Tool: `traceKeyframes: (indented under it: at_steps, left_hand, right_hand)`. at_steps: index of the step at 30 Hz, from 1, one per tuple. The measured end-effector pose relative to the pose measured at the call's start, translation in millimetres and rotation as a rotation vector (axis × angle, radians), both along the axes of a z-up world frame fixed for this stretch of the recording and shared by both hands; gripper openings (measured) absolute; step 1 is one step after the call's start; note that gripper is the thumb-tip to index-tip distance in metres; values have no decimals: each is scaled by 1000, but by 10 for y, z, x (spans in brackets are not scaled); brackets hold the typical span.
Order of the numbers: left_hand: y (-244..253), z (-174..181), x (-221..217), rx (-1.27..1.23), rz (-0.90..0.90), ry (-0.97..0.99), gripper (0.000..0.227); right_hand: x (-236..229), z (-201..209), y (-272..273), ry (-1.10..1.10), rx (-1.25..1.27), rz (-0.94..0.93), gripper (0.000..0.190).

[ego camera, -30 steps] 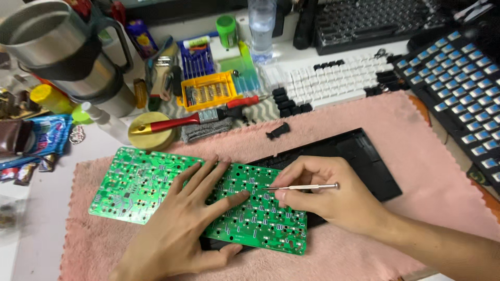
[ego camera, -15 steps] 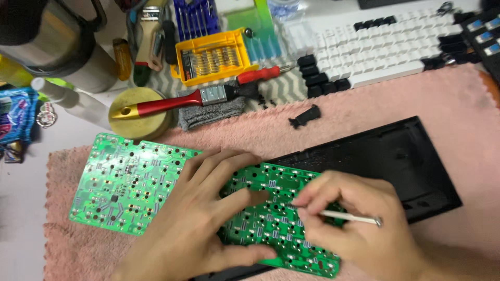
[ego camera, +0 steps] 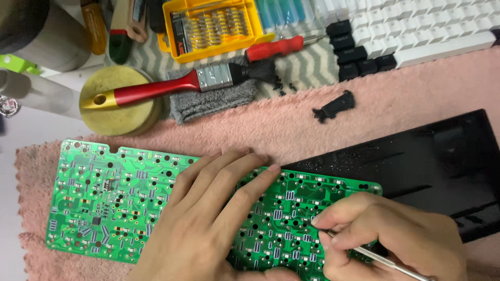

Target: The person uses a small metal tool to scrape and clean the surface of a green keyboard circuit board. The person systematically moves across different sections of the board, removing debris from the contact points.

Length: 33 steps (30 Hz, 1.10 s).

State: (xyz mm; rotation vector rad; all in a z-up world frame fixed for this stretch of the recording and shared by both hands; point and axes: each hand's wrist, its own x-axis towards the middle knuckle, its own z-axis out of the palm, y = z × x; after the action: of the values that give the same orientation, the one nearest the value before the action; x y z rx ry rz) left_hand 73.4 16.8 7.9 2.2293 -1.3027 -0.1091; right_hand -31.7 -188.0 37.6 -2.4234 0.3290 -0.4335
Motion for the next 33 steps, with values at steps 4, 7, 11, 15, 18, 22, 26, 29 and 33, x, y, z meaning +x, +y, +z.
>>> traceKeyframes:
  at_steps: [4, 7, 11, 15, 18, 22, 26, 29, 33]
  left_hand:
    - [-5, -4, -4, 4, 4, -15, 105]
    - [-16, 22, -16, 12, 23, 0, 107]
    - [-19, 39, -11, -1, 26, 18, 104]
    - [-14, 34, -12, 22, 29, 16, 109]
    - [-19, 43, -17, 35, 40, 19, 110]
    - [-33, 43, -22, 32, 45, 17, 109]
    - [-44, 55, -8, 24, 37, 4, 106]
    - [-35, 46, -16, 26, 31, 3, 108]
    - [-46, 60, -12, 20, 36, 5, 109]
  right_hand:
    - [-76, -204, -253, -70, 82, 225, 31]
    - [-74, -218, -257, -100, 67, 222, 30]
    - [-52, -116, -206, -73, 79, 218, 32]
    - [-120, -192, -329, 9, 87, 267, 25]
    - [-136, -136, -304, 51, 94, 207, 26]
    - [-103, -171, -297, -17, 33, 246, 24]
    - [-92, -198, -355, -14, 33, 273, 25]
    - [-98, -211, -373, -54, 58, 346, 27]
    - [-100, -191, -408, -36, 63, 368, 25]
